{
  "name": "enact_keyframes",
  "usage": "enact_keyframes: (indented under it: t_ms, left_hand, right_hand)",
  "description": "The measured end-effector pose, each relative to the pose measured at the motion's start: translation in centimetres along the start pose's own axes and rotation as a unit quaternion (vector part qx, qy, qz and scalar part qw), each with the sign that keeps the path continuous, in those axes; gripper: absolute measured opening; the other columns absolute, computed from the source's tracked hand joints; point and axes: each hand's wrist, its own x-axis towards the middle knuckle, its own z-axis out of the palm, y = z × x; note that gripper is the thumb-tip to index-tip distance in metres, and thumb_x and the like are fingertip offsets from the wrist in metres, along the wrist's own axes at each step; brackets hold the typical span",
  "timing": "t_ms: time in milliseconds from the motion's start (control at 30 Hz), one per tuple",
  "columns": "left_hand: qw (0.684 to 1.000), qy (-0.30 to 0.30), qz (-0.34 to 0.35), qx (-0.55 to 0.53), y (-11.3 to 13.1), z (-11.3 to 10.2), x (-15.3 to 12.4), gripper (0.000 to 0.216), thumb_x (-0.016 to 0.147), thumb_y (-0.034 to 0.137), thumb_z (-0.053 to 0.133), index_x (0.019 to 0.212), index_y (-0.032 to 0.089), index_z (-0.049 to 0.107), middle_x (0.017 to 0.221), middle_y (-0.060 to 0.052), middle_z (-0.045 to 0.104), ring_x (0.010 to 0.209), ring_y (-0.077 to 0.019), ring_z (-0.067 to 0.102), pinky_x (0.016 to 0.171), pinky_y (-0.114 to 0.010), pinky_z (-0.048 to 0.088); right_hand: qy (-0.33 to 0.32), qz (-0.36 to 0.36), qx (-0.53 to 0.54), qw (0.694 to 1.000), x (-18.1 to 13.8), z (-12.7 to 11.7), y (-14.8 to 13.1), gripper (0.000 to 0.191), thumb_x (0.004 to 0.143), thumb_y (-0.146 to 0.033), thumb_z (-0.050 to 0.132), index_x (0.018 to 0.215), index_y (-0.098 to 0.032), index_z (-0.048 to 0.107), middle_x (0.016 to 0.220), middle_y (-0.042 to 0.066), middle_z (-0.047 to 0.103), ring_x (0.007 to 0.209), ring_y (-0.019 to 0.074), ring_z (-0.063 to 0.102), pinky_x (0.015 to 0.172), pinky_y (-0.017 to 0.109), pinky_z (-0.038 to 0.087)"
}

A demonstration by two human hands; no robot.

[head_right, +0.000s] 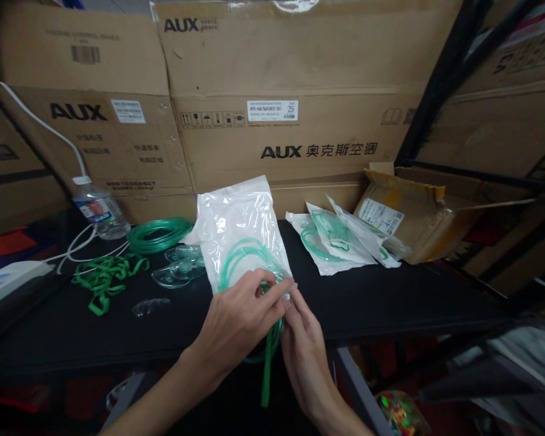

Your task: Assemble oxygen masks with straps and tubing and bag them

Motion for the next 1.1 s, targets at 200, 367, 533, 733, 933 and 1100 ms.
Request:
enact_keyframes:
  t_ms: [200, 367, 533, 733, 933, 1100]
  left_hand:
    - [0.998, -0.005, 0.042, 0.039, -0.8, -0.1, 0.5, 0.015, 0.099, 0.021, 0.059, 0.112, 0.019, 0.065, 0.096, -0.002, 0.067, 0.080, -0.0182, 0.063, 0.055, -0.027, 0.049]
    - [0.994, 0.008, 0.101, -0.032, -0.5, 0.5, 0.2, 0.021, 0.104, 0.019, 0.048, 0.115, 0.015, 0.065, 0.090, -0.003, 0.068, 0.073, -0.0155, 0.062, 0.057, -0.026, 0.050]
    - [0.986, 0.024, 0.079, -0.143, 0.4, 0.5, -0.9, 0.018, 0.101, 0.021, 0.055, 0.111, 0.016, 0.068, 0.091, -0.003, 0.069, 0.077, -0.0166, 0.062, 0.067, -0.028, 0.054]
    - [0.911, 0.189, -0.287, -0.227, -1.1, -0.7, -1.3, 0.055, 0.095, 0.042, 0.061, 0.144, 0.020, 0.050, 0.137, -0.015, 0.055, 0.122, -0.0275, 0.056, 0.102, -0.045, 0.049]
    - [0.732, 0.068, -0.473, -0.486, -3.8, 0.8, -1.6, 0.061, 0.098, 0.059, 0.050, 0.140, 0.015, 0.059, 0.134, -0.014, 0.068, 0.128, -0.0328, 0.058, 0.108, -0.042, 0.045]
    - [0.575, 0.039, -0.500, -0.647, -2.9, 2.4, -2.9, 0.059, 0.095, 0.060, 0.056, 0.123, 0.010, 0.070, 0.114, -0.015, 0.077, 0.109, -0.0323, 0.070, 0.095, -0.041, 0.055]
  right_hand:
    - [-0.042, -0.047, -0.034, 0.997, 0.1, -0.1, 0.5, 0.049, 0.085, -0.039, 0.080, 0.131, -0.026, 0.067, 0.131, 0.007, 0.072, 0.128, 0.0253, 0.061, 0.110, 0.039, 0.047]
    - [-0.037, -0.073, -0.055, 0.995, 0.4, -0.3, 1.1, 0.048, 0.082, -0.041, 0.082, 0.127, -0.026, 0.070, 0.126, 0.006, 0.074, 0.127, 0.0261, 0.062, 0.112, 0.041, 0.045]
    - [-0.013, -0.084, -0.031, 0.996, 0.7, 0.1, 1.1, 0.050, 0.078, -0.038, 0.084, 0.125, -0.028, 0.071, 0.123, 0.006, 0.076, 0.121, 0.0281, 0.066, 0.110, 0.045, 0.047]
    - [0.009, -0.078, 0.017, 0.997, 1.0, 0.9, -0.9, 0.052, 0.083, -0.038, 0.082, 0.132, -0.028, 0.067, 0.133, 0.006, 0.072, 0.130, 0.0260, 0.061, 0.115, 0.045, 0.043]
    - [-0.010, -0.052, 0.022, 0.998, 1.0, 0.9, -1.7, 0.051, 0.085, -0.037, 0.080, 0.133, -0.028, 0.067, 0.135, 0.006, 0.070, 0.125, 0.0265, 0.065, 0.112, 0.044, 0.048]
    - [0.018, -0.070, 0.013, 0.997, 1.6, 0.9, -1.3, 0.054, 0.084, -0.037, 0.082, 0.134, -0.027, 0.066, 0.133, 0.006, 0.072, 0.119, 0.0254, 0.069, 0.108, 0.041, 0.051]
